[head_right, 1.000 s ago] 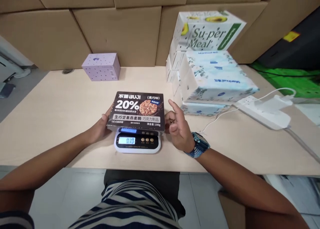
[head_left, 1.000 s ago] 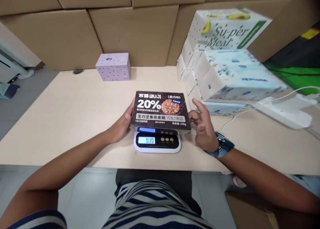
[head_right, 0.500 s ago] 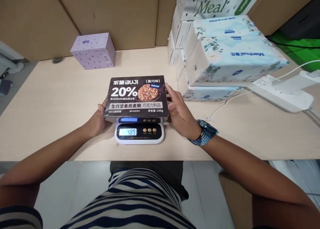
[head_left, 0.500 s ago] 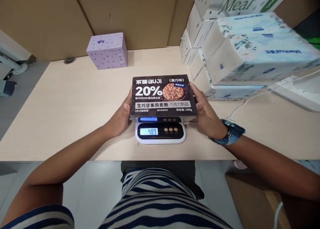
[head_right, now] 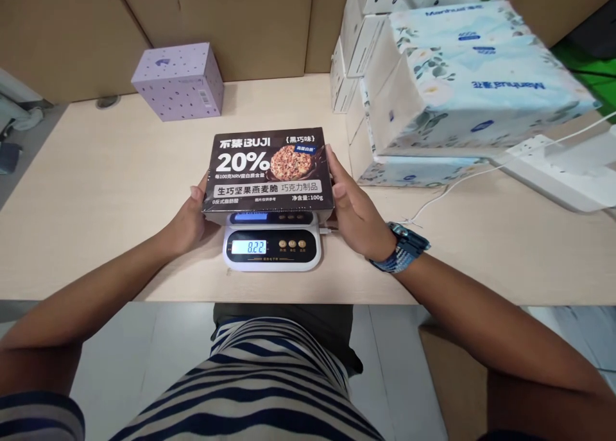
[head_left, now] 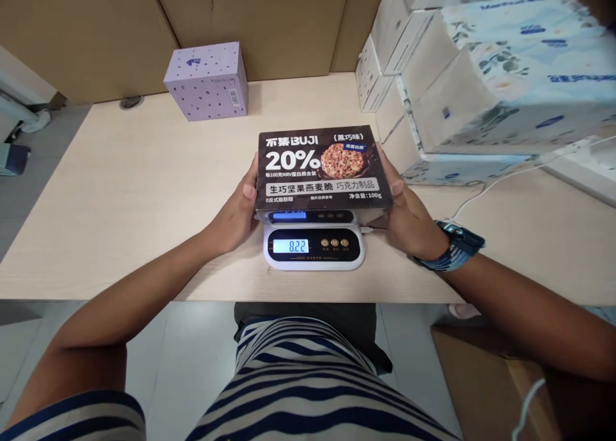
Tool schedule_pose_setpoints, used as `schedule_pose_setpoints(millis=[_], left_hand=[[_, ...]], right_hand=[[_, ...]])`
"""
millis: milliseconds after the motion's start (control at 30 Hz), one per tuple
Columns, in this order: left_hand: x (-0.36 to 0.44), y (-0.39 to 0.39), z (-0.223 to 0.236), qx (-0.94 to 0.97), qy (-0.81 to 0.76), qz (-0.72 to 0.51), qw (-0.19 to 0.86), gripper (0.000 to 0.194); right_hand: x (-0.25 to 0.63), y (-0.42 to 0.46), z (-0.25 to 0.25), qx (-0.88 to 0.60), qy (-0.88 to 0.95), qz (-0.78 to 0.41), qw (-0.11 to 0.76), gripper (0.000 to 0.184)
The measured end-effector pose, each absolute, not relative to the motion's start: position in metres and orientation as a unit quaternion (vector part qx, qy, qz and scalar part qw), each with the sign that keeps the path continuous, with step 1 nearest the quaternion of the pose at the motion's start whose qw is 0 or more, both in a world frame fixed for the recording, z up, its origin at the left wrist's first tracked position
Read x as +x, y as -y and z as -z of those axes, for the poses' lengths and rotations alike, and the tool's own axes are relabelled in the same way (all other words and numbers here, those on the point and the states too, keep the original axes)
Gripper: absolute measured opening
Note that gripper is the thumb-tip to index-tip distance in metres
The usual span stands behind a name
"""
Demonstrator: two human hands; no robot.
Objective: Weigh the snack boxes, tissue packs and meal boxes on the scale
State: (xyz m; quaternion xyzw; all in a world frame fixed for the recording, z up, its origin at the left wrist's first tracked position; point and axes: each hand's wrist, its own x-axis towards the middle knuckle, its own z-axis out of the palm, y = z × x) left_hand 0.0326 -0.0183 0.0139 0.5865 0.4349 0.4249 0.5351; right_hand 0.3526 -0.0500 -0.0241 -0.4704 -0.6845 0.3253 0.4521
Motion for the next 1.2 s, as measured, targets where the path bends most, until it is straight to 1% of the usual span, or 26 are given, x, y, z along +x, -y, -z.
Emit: schedule_pose_setpoints(millis=[100, 200, 300, 433, 667, 867, 1033, 1200], left_hand=[[0.034, 0.018, -0.017, 0.619, -0.399, -0.383, 0.558, 0.092], [0.034, 0.018, -0.019, 0.647, -0.376, -0.351, 0.563, 0.099], [0.033, 0.018, -0.018, 0.667, -0.359, -0.334, 0.561, 0.096], [0.030, 0.020, -0.016, 0.666, -0.352, -0.333, 0.567, 0.091], [0.029, 0.022, -0.014, 0.672, -0.364, -0.340, 0.548, 0.092], [0.027, 0.017, -0.007, 0.697, -0.308, -0.357, 0.541, 0.093], [0.025, 0.016, -0.004, 0.665, -0.320, -0.359, 0.571, 0.096], [0.023, 0.012, 0.004, 0.639, -0.312, -0.381, 0.591, 0.097]], right_hand=[[0.353, 0.049, 0.023, -0.465, 0.678, -0.352, 0.447, 0.098], [0.353, 0.050, 0.023, -0.459, 0.680, -0.357, 0.447, 0.096], [0.353, 0.052, 0.023, -0.463, 0.679, -0.348, 0.451, 0.091], [0.352, 0.055, 0.020, -0.469, 0.675, -0.338, 0.459, 0.091], [0.351, 0.055, 0.015, -0.463, 0.677, -0.347, 0.455, 0.095], [0.356, 0.054, 0.025, -0.429, 0.663, -0.386, 0.476, 0.092], [0.363, 0.055, 0.040, -0.451, 0.654, -0.332, 0.509, 0.083], [0.364, 0.055, 0.043, -0.451, 0.634, -0.341, 0.528, 0.078]])
